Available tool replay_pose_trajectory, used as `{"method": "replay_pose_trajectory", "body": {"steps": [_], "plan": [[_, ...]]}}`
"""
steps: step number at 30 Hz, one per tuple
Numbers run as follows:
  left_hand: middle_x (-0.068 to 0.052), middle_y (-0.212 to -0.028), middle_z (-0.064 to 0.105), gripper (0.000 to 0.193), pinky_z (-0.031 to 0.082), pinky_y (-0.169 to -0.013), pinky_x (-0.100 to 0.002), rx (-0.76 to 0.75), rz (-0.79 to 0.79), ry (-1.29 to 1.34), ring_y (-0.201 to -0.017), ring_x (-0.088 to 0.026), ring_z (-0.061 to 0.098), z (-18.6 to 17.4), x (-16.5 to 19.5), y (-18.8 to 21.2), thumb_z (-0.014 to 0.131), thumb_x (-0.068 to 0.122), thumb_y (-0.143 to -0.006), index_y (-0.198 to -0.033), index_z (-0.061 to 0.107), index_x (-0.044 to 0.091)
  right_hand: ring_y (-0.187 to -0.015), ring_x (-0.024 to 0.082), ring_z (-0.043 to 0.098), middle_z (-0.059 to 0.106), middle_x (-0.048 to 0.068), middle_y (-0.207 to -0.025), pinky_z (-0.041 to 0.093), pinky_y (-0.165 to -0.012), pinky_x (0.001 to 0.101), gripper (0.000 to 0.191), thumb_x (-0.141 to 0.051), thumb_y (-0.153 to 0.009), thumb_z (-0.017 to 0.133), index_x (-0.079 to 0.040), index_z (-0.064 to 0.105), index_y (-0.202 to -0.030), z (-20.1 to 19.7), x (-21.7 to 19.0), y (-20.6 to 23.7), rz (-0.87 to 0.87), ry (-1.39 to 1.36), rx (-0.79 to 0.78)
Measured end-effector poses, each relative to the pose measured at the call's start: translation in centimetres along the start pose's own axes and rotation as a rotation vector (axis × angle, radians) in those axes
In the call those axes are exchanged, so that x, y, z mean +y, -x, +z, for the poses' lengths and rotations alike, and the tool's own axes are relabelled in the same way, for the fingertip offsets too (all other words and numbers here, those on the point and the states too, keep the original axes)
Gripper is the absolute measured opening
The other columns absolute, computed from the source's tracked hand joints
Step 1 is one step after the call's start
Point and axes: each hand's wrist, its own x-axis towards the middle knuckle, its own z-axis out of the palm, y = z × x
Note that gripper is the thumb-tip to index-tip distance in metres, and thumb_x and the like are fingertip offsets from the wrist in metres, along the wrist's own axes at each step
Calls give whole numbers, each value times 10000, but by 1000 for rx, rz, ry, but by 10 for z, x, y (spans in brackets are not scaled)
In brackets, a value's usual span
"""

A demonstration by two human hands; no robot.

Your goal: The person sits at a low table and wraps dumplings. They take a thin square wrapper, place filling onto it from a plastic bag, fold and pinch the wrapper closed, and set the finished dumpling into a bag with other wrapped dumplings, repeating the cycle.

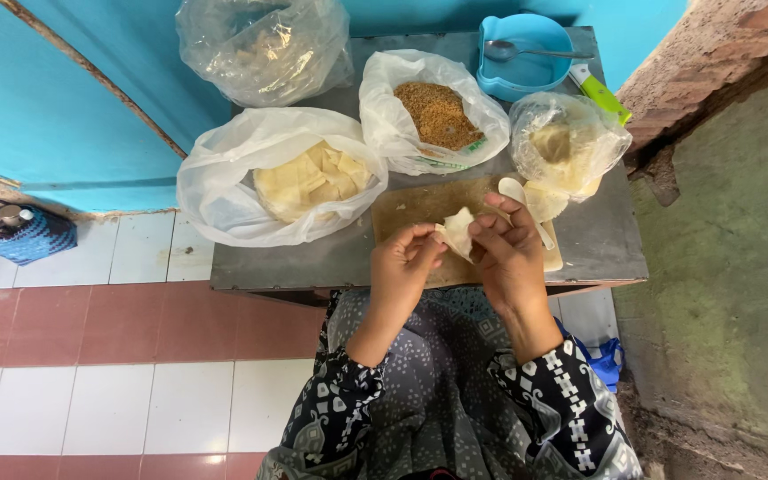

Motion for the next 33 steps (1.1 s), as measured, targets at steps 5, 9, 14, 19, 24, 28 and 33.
{"method": "replay_pose_trajectory", "body": {"steps": [5,9,14,19,24,28,33], "plan": [[-109,-1024,763,189,646,-756,-316,98,41,158,-943,-188,767,-15,3,-4,636,118,-1010,-1130,675,-24,-884,173,692,677,38,-973,586,-817,326,289,8,-965,600,-65,549,-1240,-5,-2,-4,51,-268,207],[-92,-1046,745,173,665,-816,-319,159,73,200,-951,-179,769,-40,12,-8,615,143,-1022,-1122,643,5,-980,158,661,668,53,-1073,559,-897,309,299,47,-992,625,-49,548,-1265,-9,-4,-1,-291,-45,145],[-89,-1068,684,201,630,-810,-311,424,413,-191,-876,-143,655,-84,46,-19,615,125,-1059,-1208,641,-7,-1062,250,699,701,153,-1172,551,-889,323,250,37,-976,674,-83,466,-1046,0,-2,13,-822,1154,-280],[-235,-1222,661,557,549,-830,-454,478,652,-1196,-990,-383,666,-120,93,-49,663,79,-1004,-1506,478,-76,-1061,330,731,707,177,-1202,571,-931,377,443,67,-924,621,3,552,-1357,14,2,33,-704,1271,-448],[-255,-1288,577,508,492,-978,-496,537,713,-1237,-1160,-413,574,-112,93,-37,687,52,-996,-1477,534,-4,-1127,349,711,659,172,-1275,581,-922,400,389,83,-908,583,-24,602,-1282,4,-10,27,-634,1218,-178],[-202,-1231,600,388,495,-925,-489,341,741,-1173,-1094,-374,589,-78,70,-10,712,70,-952,-1334,643,61,-1263,381,572,567,227,-1475,508,-1051,503,440,48,-859,630,-58,706,-1279,-33,-62,-15,-853,1722,85],[-115,-1232,617,392,481,-861,-456,-111,667,-1200,-1021,-287,602,-17,29,32,694,199,-971,-1340,666,73,-1548,458,277,408,226,-1679,235,-1222,594,581,-28,-846,612,-151,711,-1405,-65,-92,-76,-829,2336,-9]]}}
